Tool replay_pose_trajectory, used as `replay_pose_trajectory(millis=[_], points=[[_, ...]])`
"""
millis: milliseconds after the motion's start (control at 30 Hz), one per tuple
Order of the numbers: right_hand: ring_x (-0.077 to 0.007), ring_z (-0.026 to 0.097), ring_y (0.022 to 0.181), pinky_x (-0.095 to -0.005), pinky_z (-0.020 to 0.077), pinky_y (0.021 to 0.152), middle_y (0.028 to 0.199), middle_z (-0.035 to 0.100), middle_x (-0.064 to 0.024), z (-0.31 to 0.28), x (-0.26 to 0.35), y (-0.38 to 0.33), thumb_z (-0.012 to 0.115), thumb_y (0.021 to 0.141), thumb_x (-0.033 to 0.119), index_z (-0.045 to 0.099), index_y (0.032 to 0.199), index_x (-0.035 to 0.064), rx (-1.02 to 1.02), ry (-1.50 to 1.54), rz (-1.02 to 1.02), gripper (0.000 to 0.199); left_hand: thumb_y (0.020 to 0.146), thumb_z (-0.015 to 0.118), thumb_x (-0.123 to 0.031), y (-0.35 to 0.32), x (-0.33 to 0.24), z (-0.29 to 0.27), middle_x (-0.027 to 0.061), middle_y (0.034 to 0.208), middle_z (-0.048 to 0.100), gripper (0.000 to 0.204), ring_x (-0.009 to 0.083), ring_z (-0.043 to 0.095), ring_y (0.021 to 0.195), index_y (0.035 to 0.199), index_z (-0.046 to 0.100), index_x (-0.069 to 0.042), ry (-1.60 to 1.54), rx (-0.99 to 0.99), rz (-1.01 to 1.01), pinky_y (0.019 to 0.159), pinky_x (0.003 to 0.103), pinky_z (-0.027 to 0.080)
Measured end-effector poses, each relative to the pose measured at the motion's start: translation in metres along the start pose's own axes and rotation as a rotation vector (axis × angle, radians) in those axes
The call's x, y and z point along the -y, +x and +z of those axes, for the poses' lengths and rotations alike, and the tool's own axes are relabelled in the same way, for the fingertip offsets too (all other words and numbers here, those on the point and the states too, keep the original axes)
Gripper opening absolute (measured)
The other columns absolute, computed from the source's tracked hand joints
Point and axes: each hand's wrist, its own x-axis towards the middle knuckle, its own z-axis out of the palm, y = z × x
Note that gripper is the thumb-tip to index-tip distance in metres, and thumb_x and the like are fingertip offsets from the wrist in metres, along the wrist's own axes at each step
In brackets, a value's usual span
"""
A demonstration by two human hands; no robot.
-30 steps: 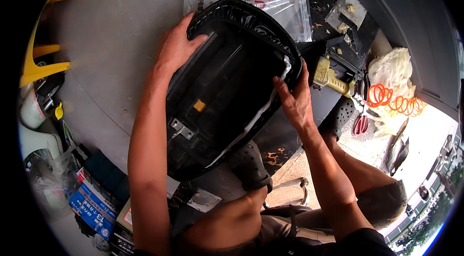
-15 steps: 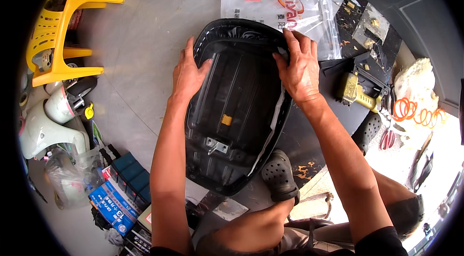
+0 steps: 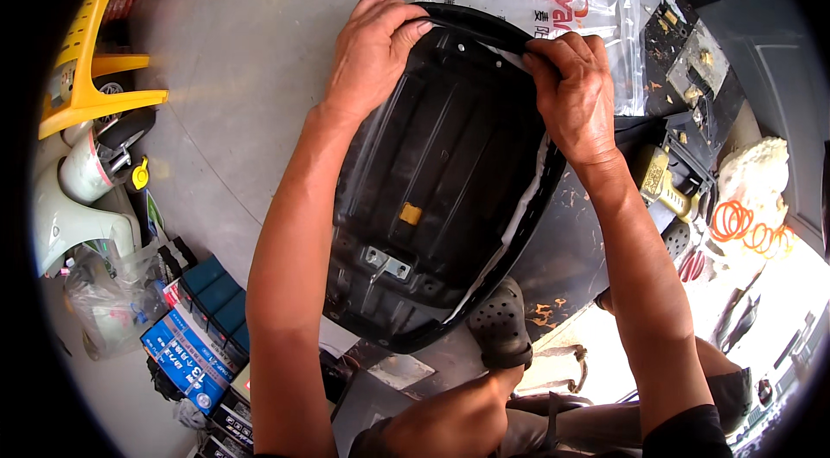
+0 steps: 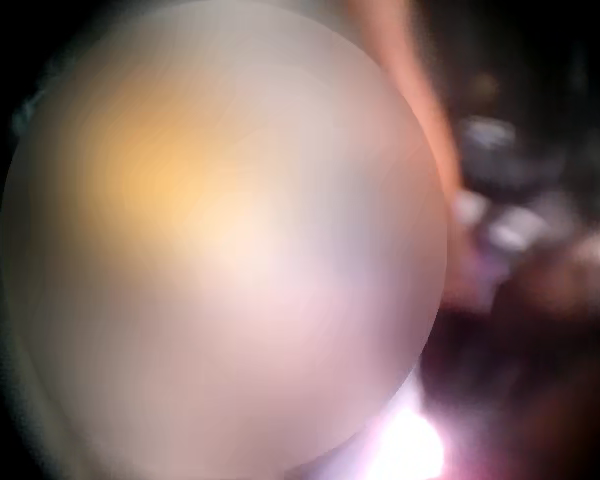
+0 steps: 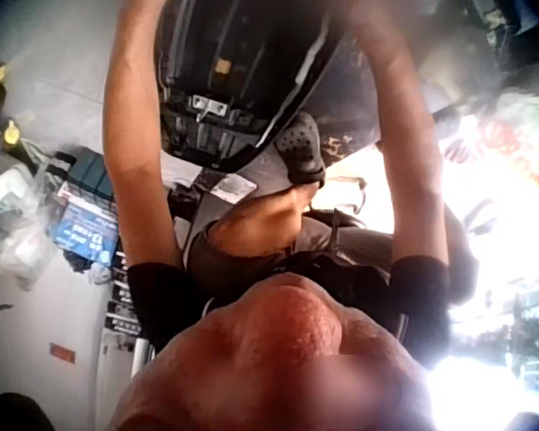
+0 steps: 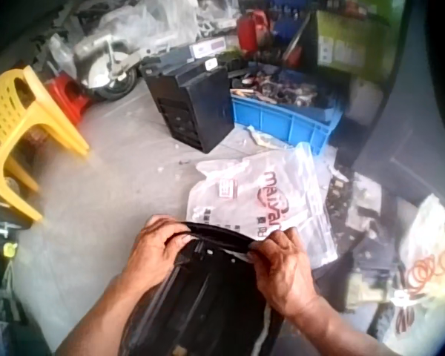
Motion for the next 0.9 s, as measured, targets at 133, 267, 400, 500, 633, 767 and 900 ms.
replay_pose_trajectory(millis=[133, 267, 400, 500, 633, 767, 900], points=[[-0.033, 0.058, 0.096, -0.0424, 0.0507, 0.084, 0.1, 0.062, -0.0111, 0.004, 0.0, 0.001, 0.073, 0.084, 0.012, 0.073, 0.091, 0.0067, 0.008, 0.06, 0.137, 0.009, 0.097, 0.067, -0.025, 0.007, 0.003, -0.005, 0.0068, 0.105, 0.064, 0.027, 0.0247, 0.056, 0.108, 0.1, 0.069, 0.001, 0.03, 0.115, -0.037, 0.095, 0.036, 0.047], [-0.0342, 0.058, 0.101, -0.0441, 0.0504, 0.086, 0.101, 0.061, -0.0121, 0.009, -0.001, -0.001, 0.073, 0.085, 0.013, 0.071, 0.091, 0.0063, 0.016, 0.066, 0.165, 0.009, 0.097, 0.067, -0.025, 0.01, 0.001, 0.002, 0.0076, 0.091, 0.06, 0.028, 0.0261, 0.056, 0.091, 0.09, 0.065, 0.002, 0.088, 0.056, -0.014, 0.082, 0.037, 0.047], [-0.0356, 0.058, 0.102, -0.0452, 0.0501, 0.087, 0.102, 0.062, -0.0124, 0.01, -0.002, -0.002, 0.073, 0.084, 0.013, 0.07, 0.094, 0.0067, 0.015, 0.053, 0.154, 0.012, 0.092, 0.074, -0.026, 0.012, 0.005, 0.014, 0.0076, 0.081, 0.057, 0.029, 0.0289, 0.056, 0.069, 0.081, 0.063, -0.001, 0.198, -0.123, 0.038, 0.065, 0.041, 0.047], [-0.0373, 0.058, 0.103, -0.0465, 0.0496, 0.088, 0.104, 0.065, -0.0137, 0.009, 0.001, 0.004, 0.072, 0.084, 0.012, 0.069, 0.096, 0.0056, 0.029, 0.127, 0.262, 0.014, 0.088, 0.077, -0.028, 0.012, 0.013, 0.022, 0.0063, 0.081, 0.057, 0.029, 0.0288, 0.057, 0.067, 0.08, 0.064, -0.003, 0.286, -0.196, 0.084, 0.063, 0.041, 0.047], [-0.0409, 0.06, 0.104, -0.0471, 0.0496, 0.09, 0.104, 0.071, -0.0185, 0.008, -0.006, 0.005, 0.071, 0.085, 0.016, 0.07, 0.103, 0.0038, 0.069, 0.113, 0.277, 0.021, 0.084, 0.08, -0.031, 0.01, 0.017, 0.023, 0.0048, 0.081, 0.056, 0.031, 0.0276, 0.058, 0.067, 0.078, 0.065, -0.005, 0.279, -0.194, 0.095, 0.062, 0.041, 0.048], [-0.0429, 0.066, 0.103, -0.0458, 0.0522, 0.092, 0.101, 0.071, -0.026, 0.005, -0.01, 0.014, 0.065, 0.088, 0.023, 0.068, 0.119, 0.0044, 0.26, 0.194, 0.362, 0.036, 0.081, 0.082, -0.034, 0.015, 0.022, 0.017, 0.0035, 0.082, 0.056, 0.033, 0.0274, 0.057, 0.067, 0.08, 0.065, -0.006, 0.249, -0.153, 0.104, 0.062, 0.042, 0.048], [-0.043, 0.066, 0.101, -0.0464, 0.0524, 0.091, 0.1, 0.07, -0.0272, 0.007, -0.012, 0.014, 0.062, 0.09, 0.026, 0.069, 0.118, 0.0054, 0.262, 0.22, 0.366, 0.035, 0.079, 0.083, -0.035, 0.019, 0.015, 0.014, 0.0056, 0.093, 0.064, 0.037, 0.0313, 0.063, 0.083, 0.096, 0.067, -0.006, 0.234, -0.072, 0.006, 0.073, 0.042, 0.052]])
